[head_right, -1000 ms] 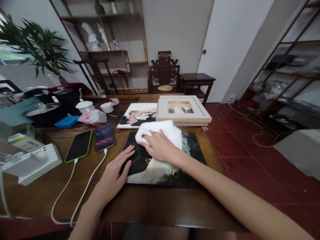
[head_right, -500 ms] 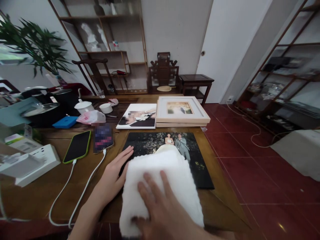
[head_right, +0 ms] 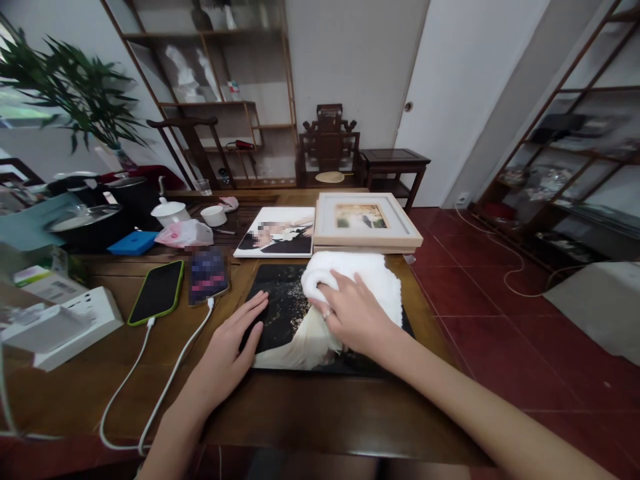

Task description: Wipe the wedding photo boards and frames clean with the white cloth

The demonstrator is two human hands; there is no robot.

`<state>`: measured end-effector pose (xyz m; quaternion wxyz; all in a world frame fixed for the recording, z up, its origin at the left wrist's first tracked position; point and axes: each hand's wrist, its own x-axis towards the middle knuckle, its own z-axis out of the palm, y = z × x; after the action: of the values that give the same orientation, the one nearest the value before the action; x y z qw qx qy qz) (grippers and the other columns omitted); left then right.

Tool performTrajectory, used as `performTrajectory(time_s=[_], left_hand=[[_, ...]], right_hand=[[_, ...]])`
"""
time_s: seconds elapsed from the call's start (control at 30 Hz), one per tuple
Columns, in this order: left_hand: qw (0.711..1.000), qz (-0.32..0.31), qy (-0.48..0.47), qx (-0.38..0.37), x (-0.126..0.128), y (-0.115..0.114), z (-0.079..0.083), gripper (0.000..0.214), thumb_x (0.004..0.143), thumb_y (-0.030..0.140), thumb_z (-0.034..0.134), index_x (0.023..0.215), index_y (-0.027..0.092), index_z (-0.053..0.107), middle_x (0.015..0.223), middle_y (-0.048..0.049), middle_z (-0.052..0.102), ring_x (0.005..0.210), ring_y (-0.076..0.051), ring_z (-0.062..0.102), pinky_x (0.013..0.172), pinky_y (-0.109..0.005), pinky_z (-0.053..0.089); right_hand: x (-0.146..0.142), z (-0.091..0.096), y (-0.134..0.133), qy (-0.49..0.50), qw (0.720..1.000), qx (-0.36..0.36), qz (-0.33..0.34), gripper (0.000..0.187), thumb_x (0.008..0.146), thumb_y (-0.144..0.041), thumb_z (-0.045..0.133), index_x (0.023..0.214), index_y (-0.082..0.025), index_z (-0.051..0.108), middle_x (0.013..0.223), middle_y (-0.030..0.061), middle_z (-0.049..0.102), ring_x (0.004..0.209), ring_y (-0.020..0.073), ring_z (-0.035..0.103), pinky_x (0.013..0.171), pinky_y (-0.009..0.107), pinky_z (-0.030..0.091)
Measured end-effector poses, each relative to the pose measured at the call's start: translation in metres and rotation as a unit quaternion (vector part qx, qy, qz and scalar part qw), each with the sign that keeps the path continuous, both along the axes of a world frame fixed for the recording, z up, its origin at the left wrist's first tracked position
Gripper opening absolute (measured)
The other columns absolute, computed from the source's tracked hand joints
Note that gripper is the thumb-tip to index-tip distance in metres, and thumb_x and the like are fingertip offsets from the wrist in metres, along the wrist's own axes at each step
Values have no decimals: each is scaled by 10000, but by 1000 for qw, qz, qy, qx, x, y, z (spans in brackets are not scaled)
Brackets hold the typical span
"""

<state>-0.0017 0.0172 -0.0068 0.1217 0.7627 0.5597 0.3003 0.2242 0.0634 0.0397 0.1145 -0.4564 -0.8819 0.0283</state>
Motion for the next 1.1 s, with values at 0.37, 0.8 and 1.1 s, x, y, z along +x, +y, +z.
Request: performTrajectory(time_s=[0.37,0.8,1.1], left_hand=[[982,37,-186,19,-2,-8,8,475,968,359,258,1423,225,289,1486,-51,340,1371,-198,293,1141,-387,213],[998,8,-59,18,0,-7,9,425,943,343,361,1346,228,432,1482,-53,351,1377,-215,283,1115,-423,266],[998,-36,-11,47,1,-4,3,314,899,222,455,1180,255,591,1232,-56,630,1182,-224,554,974,-456,440]], right_hand=[[-55,-3,-17,17,980,-12,196,278,888,-252,451,1093,-155,613,1333,154,497,1329,324,283,1054,598,162],[5,2,-74,40,967,-88,236,227,848,-240,504,1029,-206,637,1360,79,498,1344,245,287,1114,527,153],[12,9,-8,48,995,-71,56,290,958,-284,336,925,-182,606,987,106,641,1012,287,552,890,455,405]])
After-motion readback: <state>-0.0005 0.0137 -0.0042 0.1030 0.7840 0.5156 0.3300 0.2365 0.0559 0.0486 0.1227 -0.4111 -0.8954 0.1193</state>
